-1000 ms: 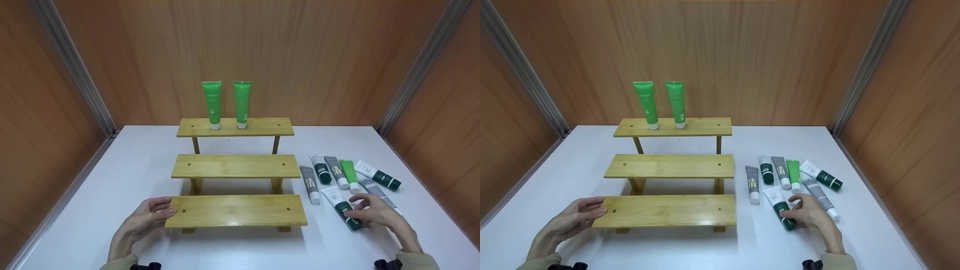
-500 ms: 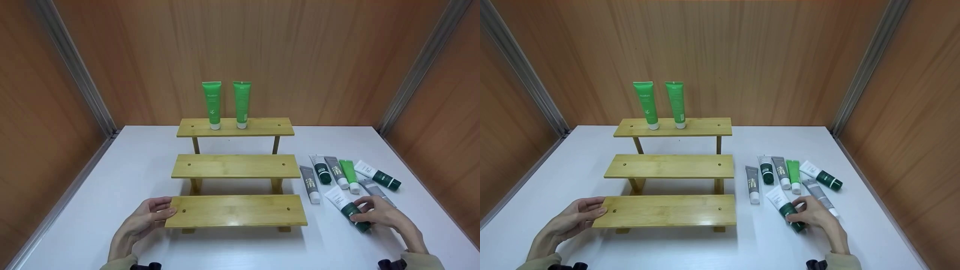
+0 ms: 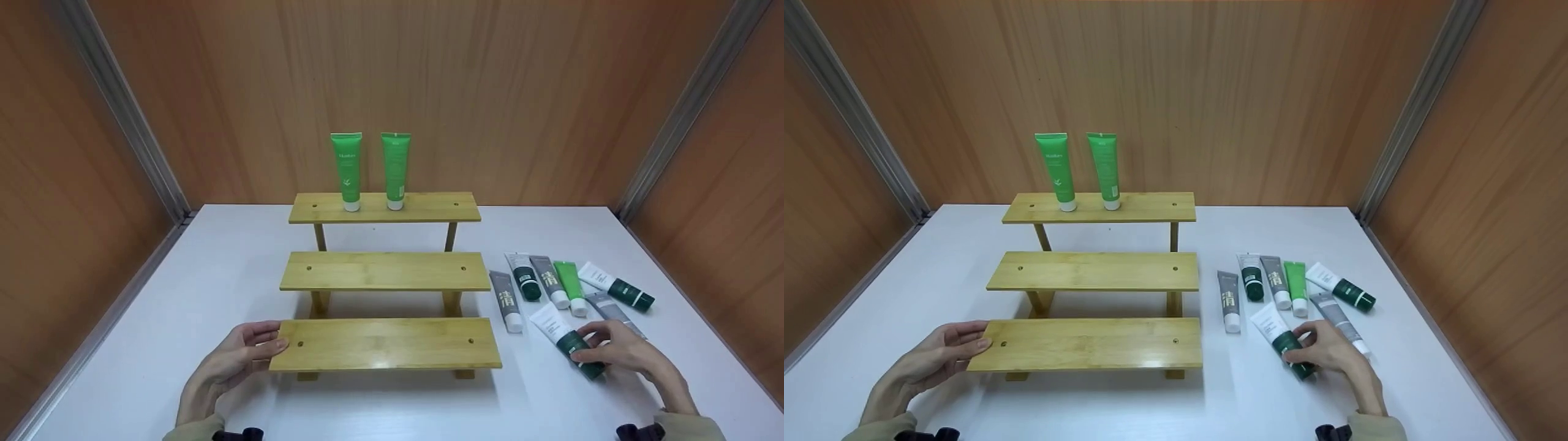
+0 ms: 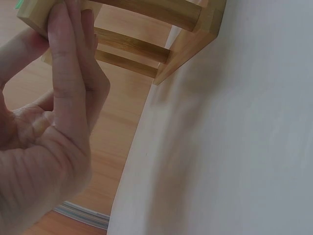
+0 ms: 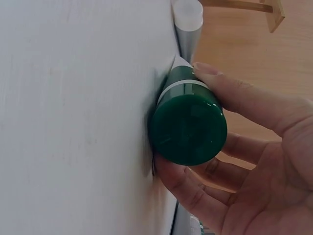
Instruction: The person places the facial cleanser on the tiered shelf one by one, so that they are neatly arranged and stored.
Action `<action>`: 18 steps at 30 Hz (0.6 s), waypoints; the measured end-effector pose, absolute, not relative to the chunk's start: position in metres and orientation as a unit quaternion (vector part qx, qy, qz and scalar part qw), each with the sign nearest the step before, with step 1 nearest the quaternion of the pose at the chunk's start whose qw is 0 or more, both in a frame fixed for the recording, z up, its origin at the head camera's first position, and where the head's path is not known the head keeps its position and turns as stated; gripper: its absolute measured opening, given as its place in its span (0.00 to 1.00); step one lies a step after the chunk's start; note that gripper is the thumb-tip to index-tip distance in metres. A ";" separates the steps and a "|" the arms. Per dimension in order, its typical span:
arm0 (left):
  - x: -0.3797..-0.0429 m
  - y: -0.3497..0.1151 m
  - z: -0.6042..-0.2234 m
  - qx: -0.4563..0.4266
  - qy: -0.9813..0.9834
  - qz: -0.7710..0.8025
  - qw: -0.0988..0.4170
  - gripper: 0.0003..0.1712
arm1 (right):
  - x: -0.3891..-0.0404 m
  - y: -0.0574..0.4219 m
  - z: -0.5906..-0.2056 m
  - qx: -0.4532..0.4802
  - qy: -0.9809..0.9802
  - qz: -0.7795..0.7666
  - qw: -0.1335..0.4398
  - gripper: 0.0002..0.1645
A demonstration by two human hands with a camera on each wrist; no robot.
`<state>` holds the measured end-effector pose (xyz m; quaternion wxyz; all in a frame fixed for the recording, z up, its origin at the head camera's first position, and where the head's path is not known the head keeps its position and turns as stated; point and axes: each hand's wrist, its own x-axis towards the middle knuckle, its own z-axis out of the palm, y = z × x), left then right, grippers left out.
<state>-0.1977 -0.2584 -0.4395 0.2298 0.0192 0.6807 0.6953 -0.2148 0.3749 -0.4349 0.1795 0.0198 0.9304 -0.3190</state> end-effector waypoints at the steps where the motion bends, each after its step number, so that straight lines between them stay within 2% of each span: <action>1: -0.198 -0.258 -0.439 0.019 0.680 0.696 0.230 0.45 | -0.215 0.375 -0.435 0.024 0.929 -0.322 0.178 0.40; 18: -0.197 -0.258 -0.439 0.009 0.685 0.691 0.231 0.47 | -0.214 0.379 -0.436 0.037 0.923 -0.353 0.152 0.43</action>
